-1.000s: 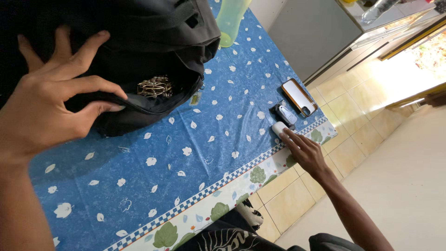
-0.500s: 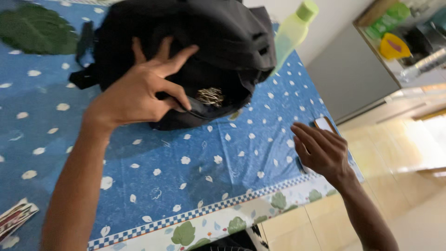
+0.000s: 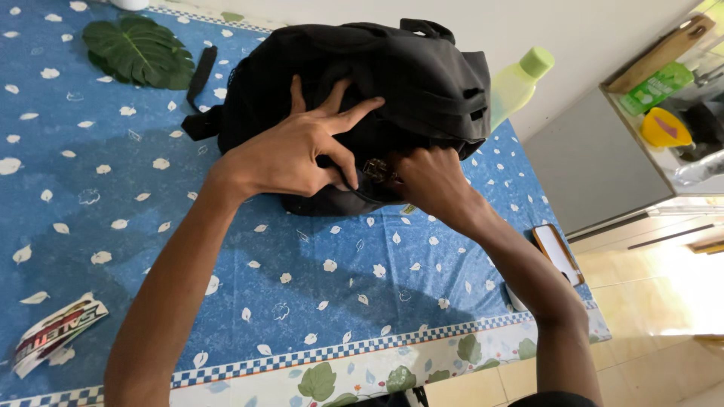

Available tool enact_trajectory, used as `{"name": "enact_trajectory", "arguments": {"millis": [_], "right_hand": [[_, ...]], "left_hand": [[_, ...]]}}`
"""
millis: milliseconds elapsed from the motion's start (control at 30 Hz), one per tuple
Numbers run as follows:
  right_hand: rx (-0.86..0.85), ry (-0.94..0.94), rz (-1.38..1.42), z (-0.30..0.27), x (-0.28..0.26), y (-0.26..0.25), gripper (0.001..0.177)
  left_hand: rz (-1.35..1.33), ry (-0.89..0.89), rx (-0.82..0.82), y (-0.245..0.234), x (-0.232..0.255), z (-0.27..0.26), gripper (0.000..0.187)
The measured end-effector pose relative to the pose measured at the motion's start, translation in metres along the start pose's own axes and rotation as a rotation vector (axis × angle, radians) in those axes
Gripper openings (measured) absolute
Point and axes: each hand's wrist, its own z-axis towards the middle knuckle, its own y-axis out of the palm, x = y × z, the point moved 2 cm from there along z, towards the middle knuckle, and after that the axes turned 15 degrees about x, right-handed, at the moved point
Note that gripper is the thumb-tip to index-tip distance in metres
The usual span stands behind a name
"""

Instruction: The person unpacks a black backpack placed on a table. They remove a water bottle, a smartphone, earbuds, keys, a power adapter, and charging cables, placing each item on the table.

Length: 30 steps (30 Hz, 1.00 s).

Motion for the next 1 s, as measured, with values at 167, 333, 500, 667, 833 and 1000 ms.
{"name": "enact_trajectory", "arguments": {"millis": [167, 333, 500, 667, 833, 1000], "right_hand": [[0.147, 0.115, 0.322, -0.003, 0.013, -0.009, 0.034], [0.119, 0.356, 0.706, -0.025, 0.05, -0.031, 0.025], [0.041, 0.381, 1.205, -0.075, 0.109, -0.05, 0.024], [0.062, 0.574, 1.385, -0.162, 0.176, -0.042, 0.019], [0.254, 1.045, 1.581, -0.236, 0.228, -0.018, 0.021], [0.403, 1.121, 1.693, -0.268, 0.251, -0.031, 0.018]], "left_hand": [[-0.007, -0.028, -0.008, -0.001, -0.001, 0.002, 0.024], [-0.019, -0.031, -0.004, 0.001, -0.001, 0.003, 0.023], [-0.014, -0.017, -0.007, -0.001, 0.001, 0.003, 0.021], [-0.01, 0.025, 0.032, -0.005, 0.003, 0.002, 0.024], [-0.061, 0.0, 0.07, -0.005, 0.003, -0.001, 0.015], [-0.063, -0.019, 0.067, -0.007, 0.006, -0.002, 0.013]]}}
